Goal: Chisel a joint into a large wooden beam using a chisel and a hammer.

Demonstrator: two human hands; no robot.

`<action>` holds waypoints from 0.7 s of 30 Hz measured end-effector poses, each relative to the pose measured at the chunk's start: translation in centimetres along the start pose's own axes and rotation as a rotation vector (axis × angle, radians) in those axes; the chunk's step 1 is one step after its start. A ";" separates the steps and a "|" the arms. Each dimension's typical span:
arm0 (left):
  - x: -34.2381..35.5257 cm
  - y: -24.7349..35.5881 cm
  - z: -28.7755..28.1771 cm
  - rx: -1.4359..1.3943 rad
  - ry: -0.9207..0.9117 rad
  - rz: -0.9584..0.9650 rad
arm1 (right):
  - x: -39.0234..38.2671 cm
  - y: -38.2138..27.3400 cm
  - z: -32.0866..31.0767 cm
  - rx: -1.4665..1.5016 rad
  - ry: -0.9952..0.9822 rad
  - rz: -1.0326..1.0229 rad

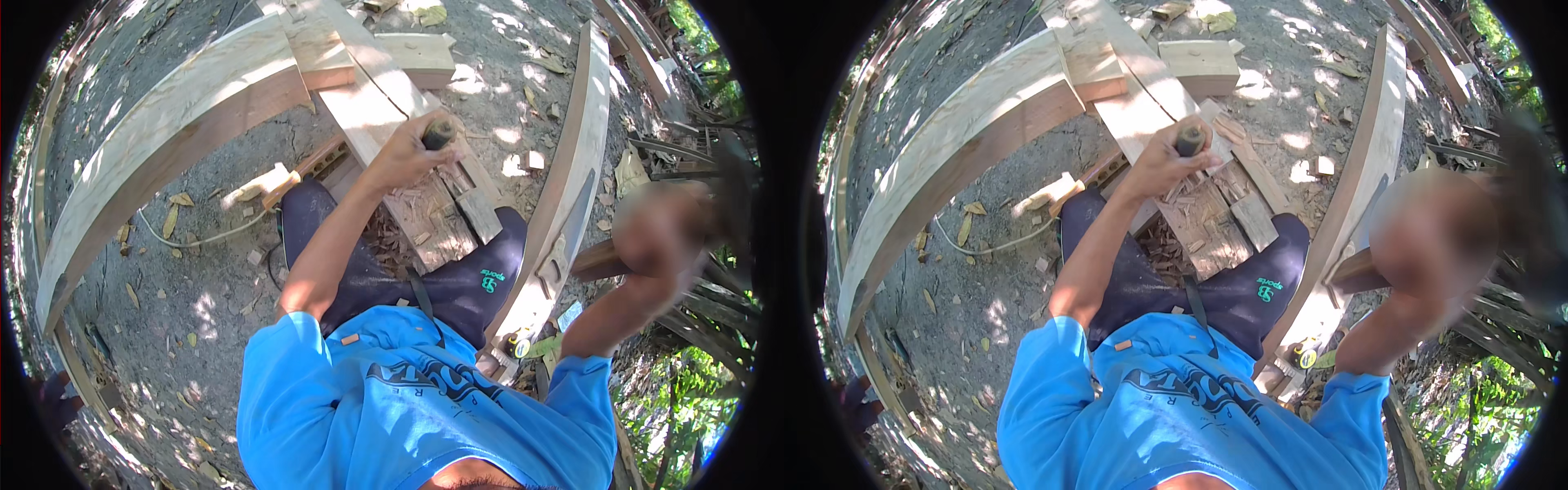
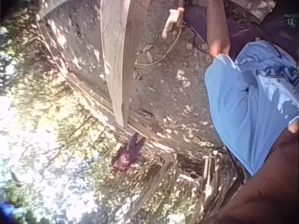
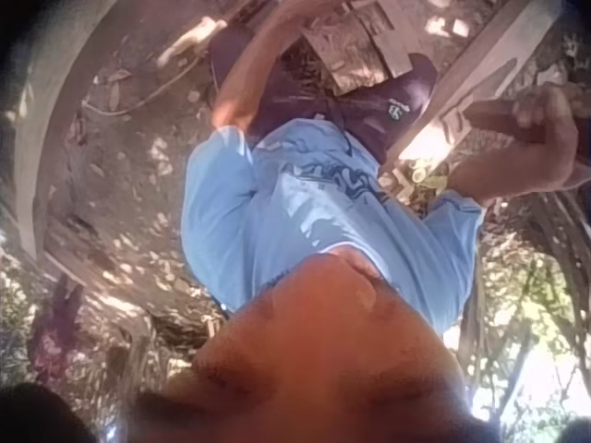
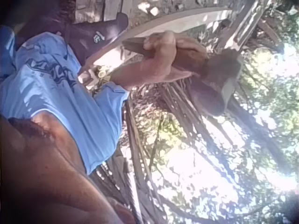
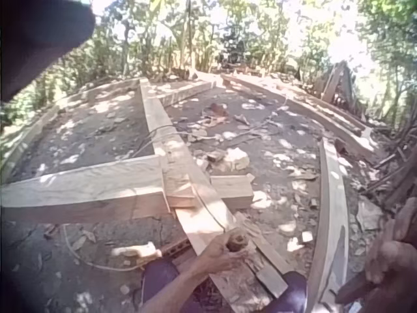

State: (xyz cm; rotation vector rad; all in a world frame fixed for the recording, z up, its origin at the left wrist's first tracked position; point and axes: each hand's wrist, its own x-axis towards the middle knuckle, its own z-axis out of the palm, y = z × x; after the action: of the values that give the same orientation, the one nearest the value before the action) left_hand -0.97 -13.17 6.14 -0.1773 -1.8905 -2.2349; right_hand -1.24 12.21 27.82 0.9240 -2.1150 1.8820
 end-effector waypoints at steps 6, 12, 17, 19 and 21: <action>0.2 -0.3 -1.4 0.100 -0.086 -0.018 | 6.0 -2.3 4.5 0.122 0.034 -0.335; 0.1 -0.5 -0.7 -0.169 -0.084 0.046 | -1.5 12.9 9.0 -0.554 -0.494 0.084; 1.4 -1.0 -2.0 0.041 -0.126 -0.049 | 0.4 9.6 4.0 -0.324 -0.456 0.137; 1.5 -1.4 -2.3 0.070 -0.192 -0.078 | 2.6 3.1 0.7 -0.428 -0.190 0.240; 1.6 -2.0 -2.3 0.083 -0.167 -0.059 | 6.8 -4.2 -1.9 -0.310 -0.007 0.108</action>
State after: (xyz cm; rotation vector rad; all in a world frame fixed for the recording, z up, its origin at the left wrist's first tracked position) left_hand -2.92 -15.21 4.23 -0.3078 -2.0955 -2.2373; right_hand -4.91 11.71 35.13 0.7626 -2.4127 1.5306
